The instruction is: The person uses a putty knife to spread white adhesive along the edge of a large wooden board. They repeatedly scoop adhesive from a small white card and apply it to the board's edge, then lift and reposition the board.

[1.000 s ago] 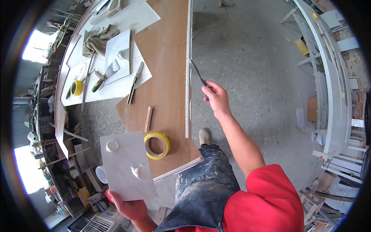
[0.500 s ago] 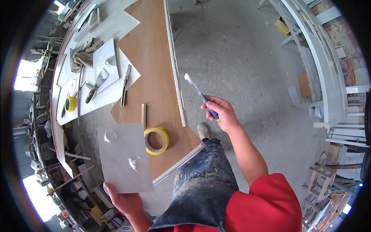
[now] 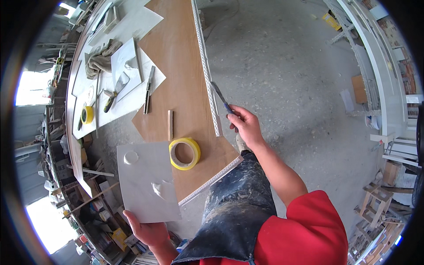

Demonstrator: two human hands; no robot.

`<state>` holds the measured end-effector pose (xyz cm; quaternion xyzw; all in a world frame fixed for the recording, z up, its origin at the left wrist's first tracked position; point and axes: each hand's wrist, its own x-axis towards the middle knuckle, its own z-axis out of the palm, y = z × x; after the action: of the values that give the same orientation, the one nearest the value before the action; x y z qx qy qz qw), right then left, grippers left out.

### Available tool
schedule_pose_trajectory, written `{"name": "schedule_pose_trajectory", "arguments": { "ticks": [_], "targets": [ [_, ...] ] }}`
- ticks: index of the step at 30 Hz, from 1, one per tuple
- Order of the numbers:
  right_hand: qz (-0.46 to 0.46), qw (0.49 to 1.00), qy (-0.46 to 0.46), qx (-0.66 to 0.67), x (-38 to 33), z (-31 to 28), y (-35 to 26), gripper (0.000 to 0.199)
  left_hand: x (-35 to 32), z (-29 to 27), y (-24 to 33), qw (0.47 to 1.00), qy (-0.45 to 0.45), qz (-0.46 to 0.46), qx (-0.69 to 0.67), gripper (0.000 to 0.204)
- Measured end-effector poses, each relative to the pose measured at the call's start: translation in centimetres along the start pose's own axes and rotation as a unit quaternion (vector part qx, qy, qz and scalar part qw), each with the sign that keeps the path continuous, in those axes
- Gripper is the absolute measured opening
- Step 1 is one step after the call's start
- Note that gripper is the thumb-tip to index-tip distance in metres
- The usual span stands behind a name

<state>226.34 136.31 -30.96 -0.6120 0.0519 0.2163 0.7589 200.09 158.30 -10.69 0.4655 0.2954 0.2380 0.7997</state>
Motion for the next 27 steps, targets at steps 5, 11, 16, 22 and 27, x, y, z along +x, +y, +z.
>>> {"name": "schedule_pose_trajectory", "arguments": {
  "ticks": [5,11,16,22,27],
  "targets": [
    [-0.017,0.998,0.061,-0.02,-1.8,-0.6,2.1,0.039,-0.3,1.5,0.2,1.0,0.01,-0.01,0.003,0.056],
    [0.003,0.998,0.049,0.026,-7.3,-1.6,-5.2,0.035,-0.2,2.0,0.1,0.99,0.075,-0.003,0.12,0.054],
    [-0.227,0.898,-0.261,-0.273,-14.9,-0.6,-15.0,0.028,0.7,2.0,-0.6,0.999,-0.001,-0.01,-0.032,0.052],
    [-0.3,0.856,-0.206,-0.368,-18.1,2.9,-16.3,0.03,1.0,3.5,-0.8,0.999,-0.033,0.009,-0.014,0.052],
    [-0.234,0.849,-0.198,-0.431,-19.4,0.6,-16.9,0.027,1.1,2.4,-0.7,0.997,-0.037,0.038,0.058,0.053]
  ]
}}
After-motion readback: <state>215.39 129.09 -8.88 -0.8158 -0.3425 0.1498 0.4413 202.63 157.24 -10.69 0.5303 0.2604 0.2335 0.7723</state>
